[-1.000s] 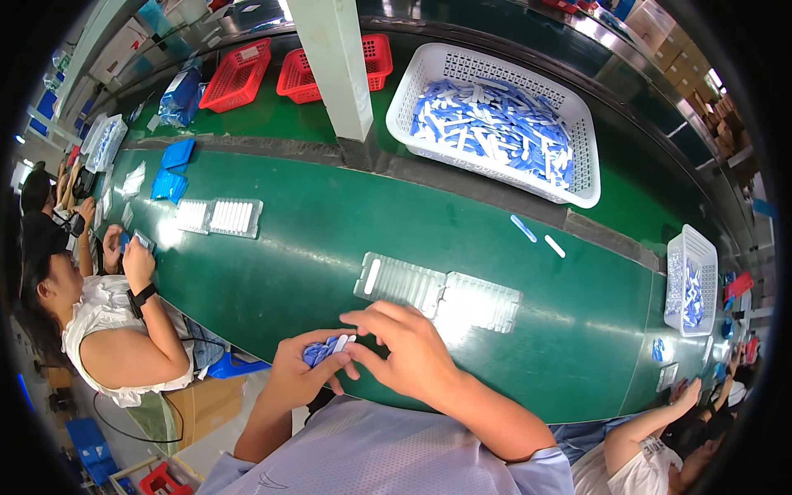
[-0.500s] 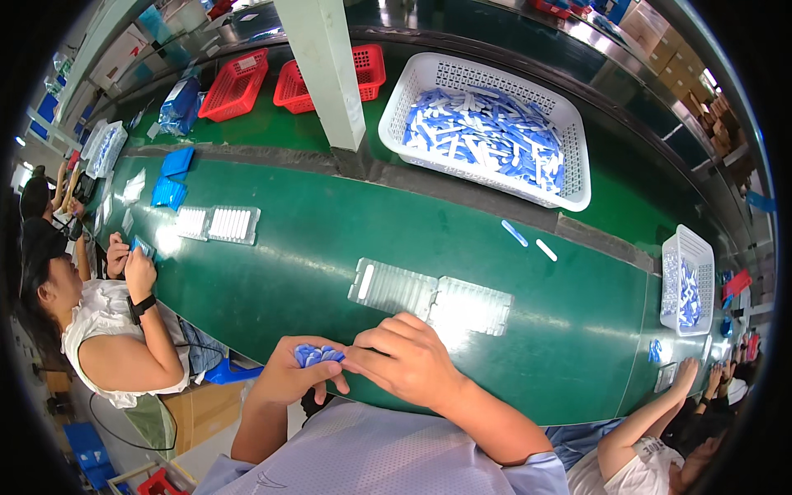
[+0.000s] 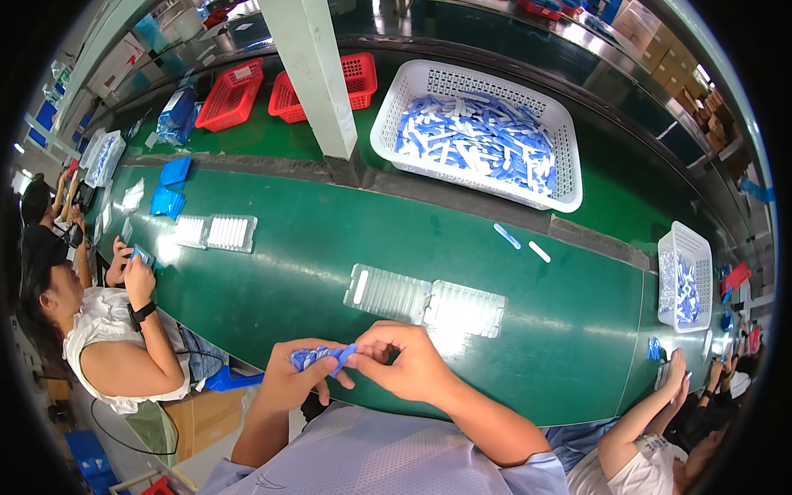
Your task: The person assembles small blue and white plastic components into clear trays by hand on an assembly line.
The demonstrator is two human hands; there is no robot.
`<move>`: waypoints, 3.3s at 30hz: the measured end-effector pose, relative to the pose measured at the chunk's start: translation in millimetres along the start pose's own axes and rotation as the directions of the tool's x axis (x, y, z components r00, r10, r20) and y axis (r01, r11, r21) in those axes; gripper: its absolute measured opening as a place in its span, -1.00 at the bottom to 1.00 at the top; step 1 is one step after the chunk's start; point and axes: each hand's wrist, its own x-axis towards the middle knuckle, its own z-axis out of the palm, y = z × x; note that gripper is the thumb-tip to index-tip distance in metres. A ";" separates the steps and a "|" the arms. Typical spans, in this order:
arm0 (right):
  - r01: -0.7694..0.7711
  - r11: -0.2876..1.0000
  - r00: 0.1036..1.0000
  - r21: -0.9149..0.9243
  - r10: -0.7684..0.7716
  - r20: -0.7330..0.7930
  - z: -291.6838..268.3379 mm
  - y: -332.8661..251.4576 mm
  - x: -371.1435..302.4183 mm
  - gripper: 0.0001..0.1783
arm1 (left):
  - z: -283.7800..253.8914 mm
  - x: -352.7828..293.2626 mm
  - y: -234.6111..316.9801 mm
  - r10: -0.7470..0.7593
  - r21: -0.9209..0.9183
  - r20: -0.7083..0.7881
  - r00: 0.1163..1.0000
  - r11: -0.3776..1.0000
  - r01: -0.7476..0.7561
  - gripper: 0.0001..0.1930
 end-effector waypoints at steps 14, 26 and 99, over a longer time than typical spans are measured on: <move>-0.047 0.999 0.997 -0.010 0.046 -0.062 -1.8 2.4 3.5 -0.93 | 1.6 8.7 -13.2 0.065 0.004 -0.003 0.998 0.998 -0.065 -0.77; 0.092 0.996 0.974 -0.006 -0.092 -0.207 -1.5 10.0 22.3 -0.92 | -15.6 27.4 -33.2 0.155 0.020 -0.214 0.964 0.988 -0.154 -0.77; 0.183 0.347 0.751 -0.920 -0.654 -0.097 -43.2 15.1 34.4 -0.83 | -29.1 16.2 -53.9 0.397 0.187 -0.201 0.896 0.913 -0.362 -0.79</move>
